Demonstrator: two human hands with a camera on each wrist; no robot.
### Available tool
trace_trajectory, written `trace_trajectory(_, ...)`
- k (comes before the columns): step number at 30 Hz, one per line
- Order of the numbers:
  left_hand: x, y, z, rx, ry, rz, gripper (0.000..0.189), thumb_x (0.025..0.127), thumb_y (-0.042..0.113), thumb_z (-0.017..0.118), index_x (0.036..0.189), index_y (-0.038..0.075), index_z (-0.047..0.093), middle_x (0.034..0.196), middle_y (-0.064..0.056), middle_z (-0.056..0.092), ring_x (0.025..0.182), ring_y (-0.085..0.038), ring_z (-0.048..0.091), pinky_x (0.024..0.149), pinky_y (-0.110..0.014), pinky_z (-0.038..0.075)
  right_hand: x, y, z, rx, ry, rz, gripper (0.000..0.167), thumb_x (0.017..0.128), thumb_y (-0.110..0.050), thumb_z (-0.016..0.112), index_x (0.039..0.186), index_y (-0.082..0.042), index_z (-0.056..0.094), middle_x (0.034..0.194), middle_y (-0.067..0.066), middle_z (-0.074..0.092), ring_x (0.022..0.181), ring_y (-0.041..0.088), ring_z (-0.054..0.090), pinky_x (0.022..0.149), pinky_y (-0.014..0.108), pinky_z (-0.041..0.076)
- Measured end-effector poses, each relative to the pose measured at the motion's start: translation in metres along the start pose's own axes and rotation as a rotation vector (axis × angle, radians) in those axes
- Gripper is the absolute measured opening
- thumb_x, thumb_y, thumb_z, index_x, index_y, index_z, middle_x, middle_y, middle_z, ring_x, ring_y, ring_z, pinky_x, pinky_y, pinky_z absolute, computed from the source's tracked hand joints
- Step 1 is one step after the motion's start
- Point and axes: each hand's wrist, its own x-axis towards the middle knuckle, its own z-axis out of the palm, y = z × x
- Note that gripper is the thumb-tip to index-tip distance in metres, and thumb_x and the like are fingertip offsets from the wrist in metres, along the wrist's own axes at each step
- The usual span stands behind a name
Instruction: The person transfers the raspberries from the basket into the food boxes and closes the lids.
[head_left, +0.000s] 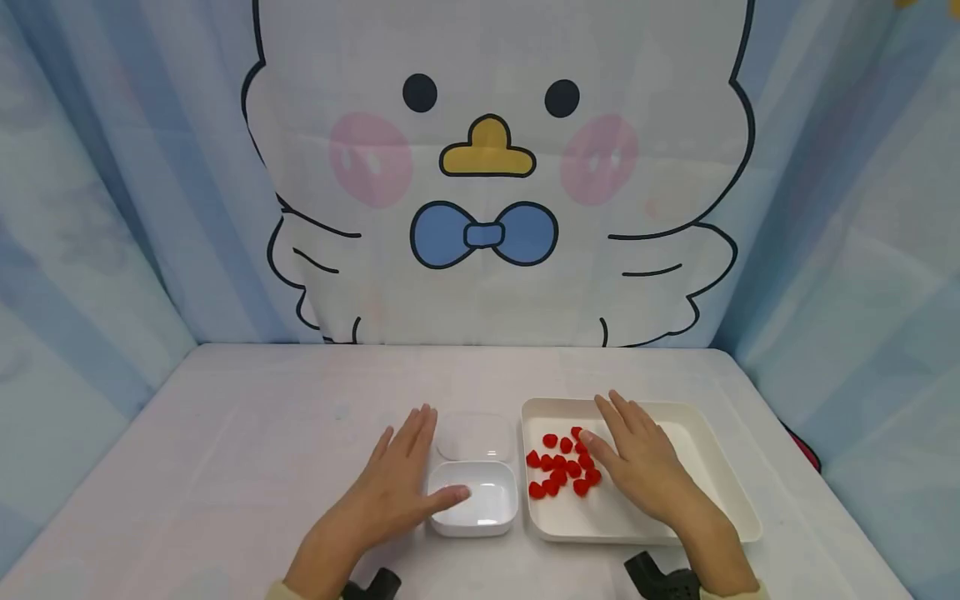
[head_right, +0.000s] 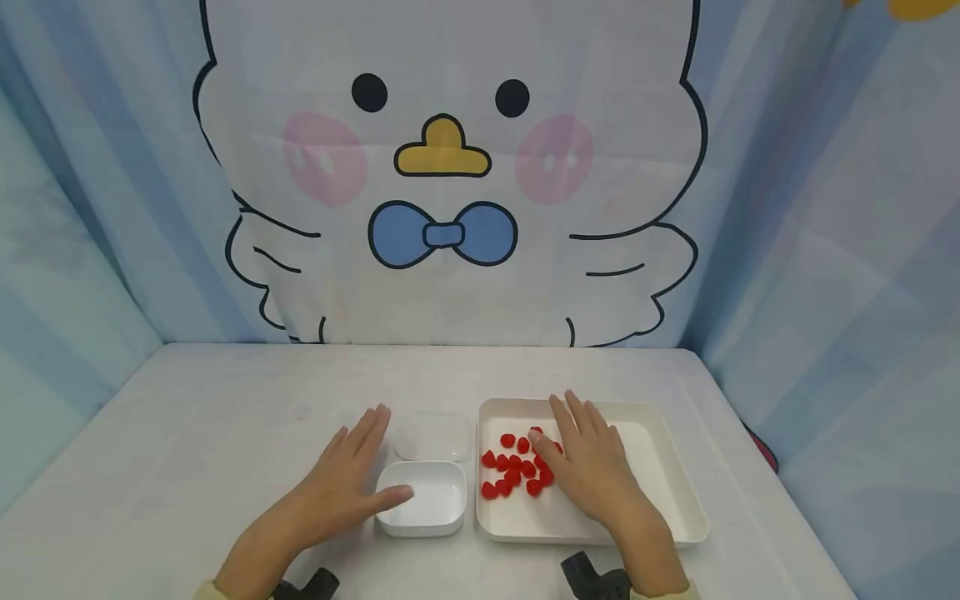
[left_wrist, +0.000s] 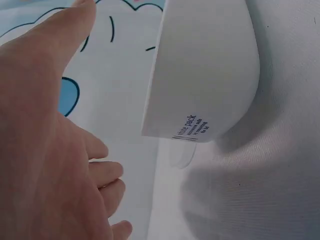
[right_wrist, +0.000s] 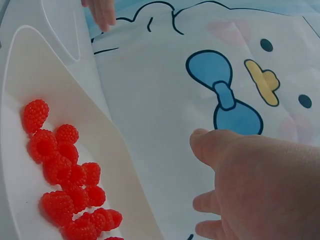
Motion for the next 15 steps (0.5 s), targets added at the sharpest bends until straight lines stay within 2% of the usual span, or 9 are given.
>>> trace_trajectory(4, -0.002, 0.0, 0.007, 0.0, -0.064, -0.015, 0.123, 0.073, 0.081, 0.062, 0.157, 0.002, 0.02, 0.165, -0.015, 0.02, 0.154, -0.03, 0.018, 0.124, -0.055, 0.014, -0.001, 0.002, -0.001, 0.06, -0.039, 0.026, 0.071, 0.102, -0.047, 0.045, 0.155, -0.003, 0.027, 0.161, 0.025, 0.022, 0.147, 0.048, 0.022, 0.114, 0.069, 0.022)
trace_trajectory(8, -0.004, 0.002, 0.015, -0.006, -0.114, -0.006, 0.124, 0.072, 0.082, 0.061, 0.156, 0.0, 0.021, 0.165, -0.016, 0.021, 0.153, -0.031, 0.02, 0.124, -0.053, 0.017, -0.001, 0.003, -0.001, 0.116, -0.062, 0.051, 0.066, 0.105, -0.041, 0.043, 0.155, -0.001, 0.026, 0.16, 0.026, 0.024, 0.146, 0.047, 0.024, 0.115, 0.066, 0.024)
trace_trajectory(15, -0.005, 0.005, 0.018, -0.011, -0.098, 0.007, 0.128, 0.069, 0.08, 0.067, 0.156, -0.001, 0.02, 0.164, -0.018, 0.022, 0.152, -0.033, 0.021, 0.122, -0.054, 0.021, 0.004, 0.003, 0.001, 0.124, -0.006, 0.065, 0.052, 0.101, -0.02, 0.05, 0.147, 0.003, 0.039, 0.15, 0.027, 0.04, 0.139, 0.045, 0.04, 0.112, 0.061, 0.034)
